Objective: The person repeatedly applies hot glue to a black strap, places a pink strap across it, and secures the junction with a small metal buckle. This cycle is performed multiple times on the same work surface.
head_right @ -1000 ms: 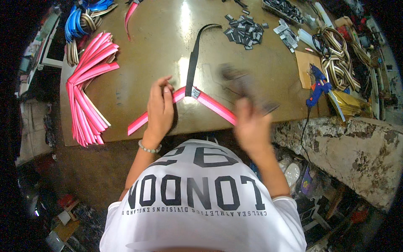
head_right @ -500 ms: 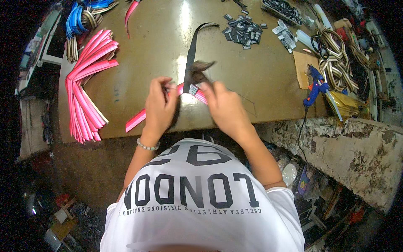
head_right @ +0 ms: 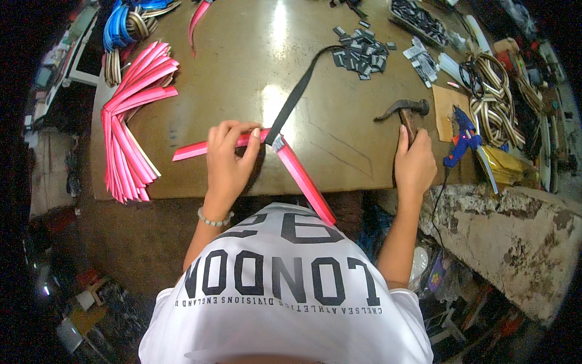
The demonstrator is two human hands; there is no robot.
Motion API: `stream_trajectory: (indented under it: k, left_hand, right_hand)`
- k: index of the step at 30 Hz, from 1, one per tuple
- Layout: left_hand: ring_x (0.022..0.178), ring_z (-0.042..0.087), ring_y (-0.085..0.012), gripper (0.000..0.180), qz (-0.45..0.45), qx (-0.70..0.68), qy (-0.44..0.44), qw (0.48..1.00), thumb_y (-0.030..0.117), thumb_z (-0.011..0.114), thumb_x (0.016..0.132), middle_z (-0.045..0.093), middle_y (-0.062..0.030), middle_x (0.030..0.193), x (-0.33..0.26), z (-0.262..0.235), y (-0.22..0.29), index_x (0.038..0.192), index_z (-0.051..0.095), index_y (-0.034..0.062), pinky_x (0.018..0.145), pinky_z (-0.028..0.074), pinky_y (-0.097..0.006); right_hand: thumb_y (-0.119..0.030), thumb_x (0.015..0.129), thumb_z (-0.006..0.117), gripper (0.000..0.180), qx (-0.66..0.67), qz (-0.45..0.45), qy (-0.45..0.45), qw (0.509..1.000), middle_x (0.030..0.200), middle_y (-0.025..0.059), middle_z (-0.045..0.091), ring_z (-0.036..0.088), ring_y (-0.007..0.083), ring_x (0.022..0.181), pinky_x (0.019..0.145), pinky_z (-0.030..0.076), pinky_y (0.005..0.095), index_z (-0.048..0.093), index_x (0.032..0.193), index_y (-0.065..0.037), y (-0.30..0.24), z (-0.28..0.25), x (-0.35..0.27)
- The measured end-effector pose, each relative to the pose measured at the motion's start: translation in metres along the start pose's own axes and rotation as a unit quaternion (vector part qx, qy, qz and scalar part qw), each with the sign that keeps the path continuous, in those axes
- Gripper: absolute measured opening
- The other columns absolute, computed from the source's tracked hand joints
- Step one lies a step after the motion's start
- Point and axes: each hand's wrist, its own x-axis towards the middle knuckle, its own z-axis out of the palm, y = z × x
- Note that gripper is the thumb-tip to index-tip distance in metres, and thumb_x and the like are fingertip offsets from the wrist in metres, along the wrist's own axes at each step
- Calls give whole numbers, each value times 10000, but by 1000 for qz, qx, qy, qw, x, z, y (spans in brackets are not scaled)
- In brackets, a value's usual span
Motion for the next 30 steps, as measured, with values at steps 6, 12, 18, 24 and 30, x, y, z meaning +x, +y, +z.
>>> stream_trajectory:
  k: [6,12,18,24,30]
  left_hand:
    - [1107,503,-291,233,51,16,-13,999,231,755,800,584,-84,1133,-8,-19,-17,981,682,104,976,363,-440]
    - [815,628,-295,342,8,-131,-123,984,168,799,755,653,-122,882,22,-21,-19,1019,645,16,711,478,-384]
    - [704,638,-282,308,-47,-29,-243,969,250,753,815,644,-150,764,34,-35,-19,959,690,-16,659,493,-381]
    - [668,594,-170,256,-89,-218,-235,943,216,587,954,655,-127,759,39,-53,-31,1035,700,1,682,490,-344]
    - [724,656,-176,286,94,-152,-190,965,260,614,949,701,-119,781,124,-61,-21,1033,712,5,696,511,-342]
  right_hand:
    - [-473,1008,433,428,-73,-19,31,997,990,197,653,654,419,836,679,506,528,537,1040,-59,-6,7,0]
    - [-461,1005,453,414,-58,-24,36,997,988,184,654,655,407,832,670,507,513,535,1004,-55,-6,7,-2]
    - [-461,1004,455,425,-53,-32,56,997,989,180,654,654,398,847,671,514,496,552,1037,-49,-4,9,-4]
    - [-462,1005,452,434,-65,-19,28,997,996,179,654,651,397,851,683,516,496,564,1048,-45,-5,7,-3]
    - [-454,1007,452,429,-61,-29,41,997,991,174,651,649,395,838,682,518,493,568,1050,-44,-4,9,-3]
